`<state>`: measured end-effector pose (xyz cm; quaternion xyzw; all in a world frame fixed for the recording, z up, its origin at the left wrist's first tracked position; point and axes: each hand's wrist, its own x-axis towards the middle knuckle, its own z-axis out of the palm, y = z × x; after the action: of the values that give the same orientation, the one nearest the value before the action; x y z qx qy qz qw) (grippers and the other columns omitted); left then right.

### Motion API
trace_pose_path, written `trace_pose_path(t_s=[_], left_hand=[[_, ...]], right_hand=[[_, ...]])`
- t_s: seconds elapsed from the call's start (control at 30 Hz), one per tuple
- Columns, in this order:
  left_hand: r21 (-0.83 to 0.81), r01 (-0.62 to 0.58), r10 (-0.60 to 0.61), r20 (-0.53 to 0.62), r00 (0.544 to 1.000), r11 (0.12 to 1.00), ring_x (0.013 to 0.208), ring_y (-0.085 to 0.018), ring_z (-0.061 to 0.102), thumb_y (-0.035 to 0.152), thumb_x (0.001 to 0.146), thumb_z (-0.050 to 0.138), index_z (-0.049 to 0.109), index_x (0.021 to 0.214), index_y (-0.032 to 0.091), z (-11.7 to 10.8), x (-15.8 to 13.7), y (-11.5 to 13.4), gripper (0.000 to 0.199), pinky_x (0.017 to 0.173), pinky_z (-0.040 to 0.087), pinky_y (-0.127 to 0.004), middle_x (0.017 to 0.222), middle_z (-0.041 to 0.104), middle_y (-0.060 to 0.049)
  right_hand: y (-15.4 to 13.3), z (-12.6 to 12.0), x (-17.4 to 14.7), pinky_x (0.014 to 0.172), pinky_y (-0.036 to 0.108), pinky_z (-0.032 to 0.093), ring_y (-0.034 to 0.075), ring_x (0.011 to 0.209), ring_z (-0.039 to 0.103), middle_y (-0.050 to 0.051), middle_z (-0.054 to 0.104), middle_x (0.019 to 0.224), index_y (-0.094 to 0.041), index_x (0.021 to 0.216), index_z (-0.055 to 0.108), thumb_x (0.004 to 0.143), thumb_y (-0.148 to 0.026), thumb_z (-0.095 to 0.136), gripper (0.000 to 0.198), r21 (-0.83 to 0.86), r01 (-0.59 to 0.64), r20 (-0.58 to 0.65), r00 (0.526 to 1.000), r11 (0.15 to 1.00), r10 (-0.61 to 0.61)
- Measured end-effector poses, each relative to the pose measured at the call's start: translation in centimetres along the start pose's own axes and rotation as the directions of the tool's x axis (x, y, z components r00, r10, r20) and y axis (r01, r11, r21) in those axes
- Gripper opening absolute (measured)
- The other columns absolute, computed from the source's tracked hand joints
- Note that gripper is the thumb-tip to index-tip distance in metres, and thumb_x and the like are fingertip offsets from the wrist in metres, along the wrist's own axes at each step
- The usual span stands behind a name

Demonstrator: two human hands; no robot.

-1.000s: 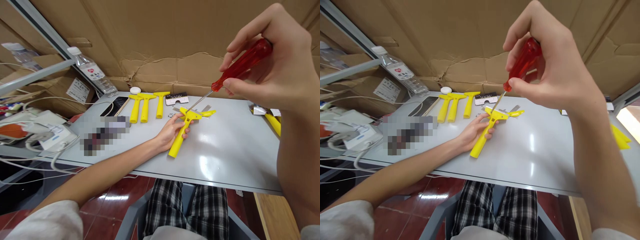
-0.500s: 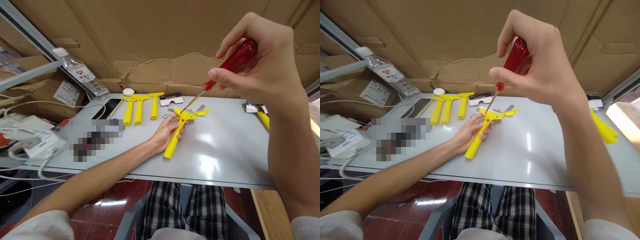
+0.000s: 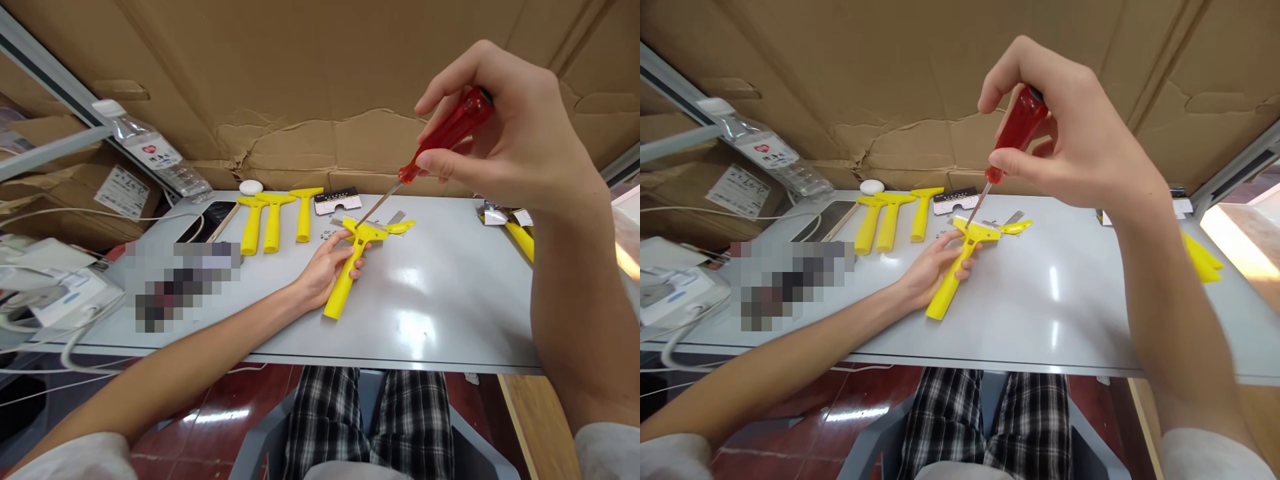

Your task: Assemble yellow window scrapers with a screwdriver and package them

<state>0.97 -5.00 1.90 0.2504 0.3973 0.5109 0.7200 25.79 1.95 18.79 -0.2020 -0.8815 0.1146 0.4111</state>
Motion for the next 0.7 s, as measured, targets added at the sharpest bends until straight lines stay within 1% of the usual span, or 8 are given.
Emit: trace_pose_path(t_s=[0.1, 0.23, 0.37, 0.43, 0.5, 0.57, 0.67, 0.7], left_hand=[[-0.007, 0.003, -0.003, 0.006, 1.000, 1.000, 0.069, -0.011, 0.064, 0.007, 0.090, 0.072, 0.050, 0.126, 0.026, -0.06, 0.06, -0.02, 0.046, 0.056, 0.047, -0.019, 0.116, 0.075, -0.011], [-0.011, 0.003, -0.003, 0.011, 1.000, 1.000, 0.069, -0.011, 0.064, 0.008, 0.088, 0.074, 0.051, 0.126, 0.026, -0.12, 0.06, -0.04, 0.048, 0.056, 0.047, -0.019, 0.116, 0.075, -0.010], [-0.011, 0.005, -0.004, 0.008, 1.000, 1.000, 0.068, -0.011, 0.064, 0.008, 0.088, 0.073, 0.051, 0.126, 0.026, -0.08, 0.03, -0.02, 0.047, 0.056, 0.048, -0.019, 0.116, 0.075, -0.010], [-0.015, 0.011, -0.011, 0.004, 1.000, 1.000, 0.068, -0.011, 0.064, 0.008, 0.089, 0.072, 0.051, 0.126, 0.026, -0.01, 0.03, 0.04, 0.046, 0.056, 0.048, -0.019, 0.116, 0.075, -0.010], [-0.019, 0.016, -0.016, -0.004, 1.000, 1.000, 0.068, -0.011, 0.063, 0.007, 0.090, 0.070, 0.051, 0.126, 0.026, 0.06, 0.02, 0.11, 0.045, 0.055, 0.048, -0.019, 0.116, 0.075, -0.011], [-0.018, 0.017, -0.017, -0.012, 1.000, 1.000, 0.067, -0.011, 0.063, 0.006, 0.091, 0.068, 0.050, 0.125, 0.025, 0.13, 0.01, 0.17, 0.043, 0.055, 0.047, -0.018, 0.115, 0.075, -0.011], [-0.012, 0.018, -0.019, -0.012, 1.000, 1.000, 0.068, -0.011, 0.063, 0.005, 0.092, 0.067, 0.051, 0.125, 0.025, 0.17, 0.01, 0.22, 0.042, 0.055, 0.048, -0.018, 0.116, 0.075, -0.011], [-0.011, 0.018, -0.018, -0.010, 1.000, 1.000, 0.068, -0.011, 0.063, 0.005, 0.092, 0.067, 0.051, 0.125, 0.025, 0.16, 0.01, 0.22, 0.042, 0.056, 0.048, -0.019, 0.116, 0.075, -0.011]], right_hand=[[0.09, -0.08, 0.03, 0.065, 0.026, 0.059, 0.014, 0.087, 0.069, -0.005, 0.070, 0.098, -0.031, 0.113, 0.070, 0.085, -0.019, 0.089, 0.036, -0.029, -0.003, -0.011, 1.000, 1.000, 0.002], [-0.01, 0.06, 0.01, 0.065, 0.026, 0.058, 0.014, 0.084, 0.068, -0.005, 0.068, 0.096, -0.031, 0.111, 0.068, 0.086, -0.017, 0.088, 0.034, -0.041, -0.023, -0.016, 1.000, 0.999, 0.022], [-0.09, 0.09, -0.03, 0.069, 0.030, 0.059, 0.019, 0.100, 0.072, -0.002, 0.070, 0.105, -0.030, 0.111, 0.066, 0.085, -0.020, 0.084, 0.032, 0.039, -0.016, 0.006, 1.000, 0.999, 0.016], [-0.07, -0.01, -0.05, 0.072, 0.032, 0.060, 0.021, 0.104, 0.073, -0.002, 0.071, 0.108, -0.031, 0.113, 0.065, 0.085, -0.018, 0.082, 0.035, 0.050, -0.018, 0.030, 0.999, 0.999, 0.016], [-0.03, -0.10, -0.05, 0.072, 0.032, 0.059, 0.018, 0.097, 0.073, -0.003, 0.072, 0.106, -0.031, 0.117, 0.065, 0.086, -0.015, 0.080, 0.038, 0.033, -0.016, 0.042, 0.999, 0.999, 0.015], [0.02, -0.17, -0.05, 0.070, 0.029, 0.056, 0.014, 0.088, 0.069, -0.005, 0.070, 0.102, -0.031, 0.118, 0.065, 0.086, -0.015, 0.080, 0.039, -0.008, -0.018, 0.026, 0.999, 1.000, 0.019], [0.12, -0.19, -0.07, 0.065, 0.026, 0.051, 0.010, 0.080, 0.062, -0.006, 0.063, 0.095, -0.030, 0.114, 0.067, 0.088, -0.020, 0.084, 0.033, -0.109, -0.021, -0.019, 1.000, 0.994, 0.019], [0.15, -0.18, -0.09, 0.064, 0.026, 0.050, 0.010, 0.079, 0.062, -0.006, 0.062, 0.092, -0.029, 0.113, 0.067, 0.088, -0.021, 0.084, 0.032, -0.131, -0.024, -0.026, 0.999, 0.991, 0.020]])
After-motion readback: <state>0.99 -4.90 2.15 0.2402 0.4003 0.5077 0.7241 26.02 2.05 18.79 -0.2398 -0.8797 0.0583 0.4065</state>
